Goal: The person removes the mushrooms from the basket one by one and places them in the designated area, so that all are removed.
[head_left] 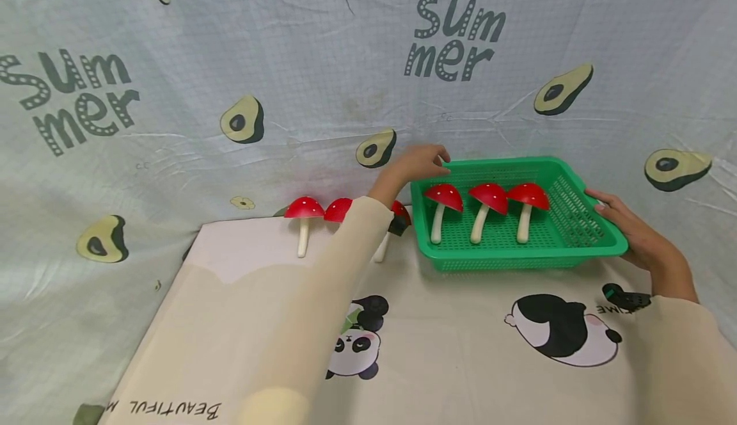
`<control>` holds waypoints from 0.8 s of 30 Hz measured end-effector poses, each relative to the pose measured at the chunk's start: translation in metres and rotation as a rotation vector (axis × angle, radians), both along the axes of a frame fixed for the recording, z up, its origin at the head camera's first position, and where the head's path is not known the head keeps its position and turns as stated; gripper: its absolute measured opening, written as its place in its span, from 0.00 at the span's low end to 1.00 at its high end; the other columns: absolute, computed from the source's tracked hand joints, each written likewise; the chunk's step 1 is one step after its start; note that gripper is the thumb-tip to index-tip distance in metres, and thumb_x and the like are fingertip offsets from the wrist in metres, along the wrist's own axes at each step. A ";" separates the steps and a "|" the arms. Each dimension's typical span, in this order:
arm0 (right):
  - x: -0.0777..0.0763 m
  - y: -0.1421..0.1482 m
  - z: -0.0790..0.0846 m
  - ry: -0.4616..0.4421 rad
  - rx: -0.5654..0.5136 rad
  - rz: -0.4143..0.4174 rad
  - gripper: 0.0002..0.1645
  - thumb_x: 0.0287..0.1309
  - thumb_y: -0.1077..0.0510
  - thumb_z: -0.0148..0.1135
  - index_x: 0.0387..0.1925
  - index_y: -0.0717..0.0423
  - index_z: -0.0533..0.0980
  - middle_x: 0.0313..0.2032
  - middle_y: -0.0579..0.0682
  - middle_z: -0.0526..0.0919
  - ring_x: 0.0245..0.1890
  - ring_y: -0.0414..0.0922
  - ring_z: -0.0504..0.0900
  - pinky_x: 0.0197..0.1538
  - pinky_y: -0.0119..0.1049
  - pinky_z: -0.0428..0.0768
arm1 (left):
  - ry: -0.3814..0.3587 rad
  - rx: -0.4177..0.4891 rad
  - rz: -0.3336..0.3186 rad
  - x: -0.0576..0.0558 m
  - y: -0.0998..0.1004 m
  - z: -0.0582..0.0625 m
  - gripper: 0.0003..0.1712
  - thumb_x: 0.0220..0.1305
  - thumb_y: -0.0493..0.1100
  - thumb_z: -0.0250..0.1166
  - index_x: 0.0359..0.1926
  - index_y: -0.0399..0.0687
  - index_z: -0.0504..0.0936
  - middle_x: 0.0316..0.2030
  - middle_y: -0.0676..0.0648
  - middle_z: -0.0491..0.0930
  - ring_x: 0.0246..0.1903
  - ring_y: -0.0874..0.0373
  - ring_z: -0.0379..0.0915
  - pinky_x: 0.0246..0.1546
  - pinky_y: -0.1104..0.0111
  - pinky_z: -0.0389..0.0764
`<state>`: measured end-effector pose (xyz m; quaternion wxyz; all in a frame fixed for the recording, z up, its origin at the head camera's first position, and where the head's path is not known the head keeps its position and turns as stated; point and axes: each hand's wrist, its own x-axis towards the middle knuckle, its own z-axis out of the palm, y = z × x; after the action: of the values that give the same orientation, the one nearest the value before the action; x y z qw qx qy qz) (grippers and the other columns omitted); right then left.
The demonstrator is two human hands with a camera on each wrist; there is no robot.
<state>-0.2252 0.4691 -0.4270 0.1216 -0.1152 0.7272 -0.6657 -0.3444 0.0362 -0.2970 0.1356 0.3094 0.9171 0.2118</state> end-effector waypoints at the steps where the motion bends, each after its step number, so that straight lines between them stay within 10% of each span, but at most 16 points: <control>1: 0.000 0.000 0.000 -0.002 -0.005 -0.001 0.26 0.82 0.54 0.34 0.74 0.28 0.53 0.55 0.40 0.68 0.38 0.40 0.85 0.40 0.34 0.85 | -0.014 -0.004 -0.012 -0.001 0.006 -0.001 0.25 0.75 0.49 0.59 0.67 0.43 0.72 0.65 0.42 0.74 0.64 0.51 0.71 0.61 0.63 0.74; 6: -0.001 0.001 -0.001 -0.011 -0.004 -0.014 0.25 0.82 0.54 0.34 0.72 0.27 0.54 0.54 0.39 0.70 0.37 0.40 0.85 0.39 0.34 0.85 | -0.059 -0.035 -0.019 -0.003 0.028 -0.004 0.28 0.75 0.50 0.59 0.69 0.42 0.71 0.68 0.45 0.71 0.65 0.53 0.68 0.62 0.66 0.72; 16: -0.003 0.003 0.004 -0.038 0.162 -0.037 0.24 0.82 0.50 0.33 0.71 0.21 0.50 0.54 0.38 0.65 0.40 0.37 0.84 0.40 0.34 0.85 | -0.283 -0.236 0.207 0.006 0.056 -0.009 0.34 0.72 0.54 0.60 0.74 0.51 0.65 0.69 0.53 0.68 0.61 0.60 0.68 0.56 0.70 0.75; 24: -0.006 0.004 0.007 -0.057 0.154 -0.044 0.23 0.82 0.50 0.34 0.69 0.20 0.53 0.50 0.36 0.71 0.38 0.38 0.84 0.39 0.35 0.85 | -0.319 -0.257 0.282 0.005 0.059 -0.016 0.29 0.70 0.54 0.63 0.68 0.52 0.73 0.59 0.55 0.75 0.49 0.62 0.71 0.45 0.71 0.76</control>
<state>-0.2312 0.4732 -0.4203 0.1358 -0.0705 0.7747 -0.6135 -0.3396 0.0954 -0.3135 0.2861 0.1214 0.9375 0.1566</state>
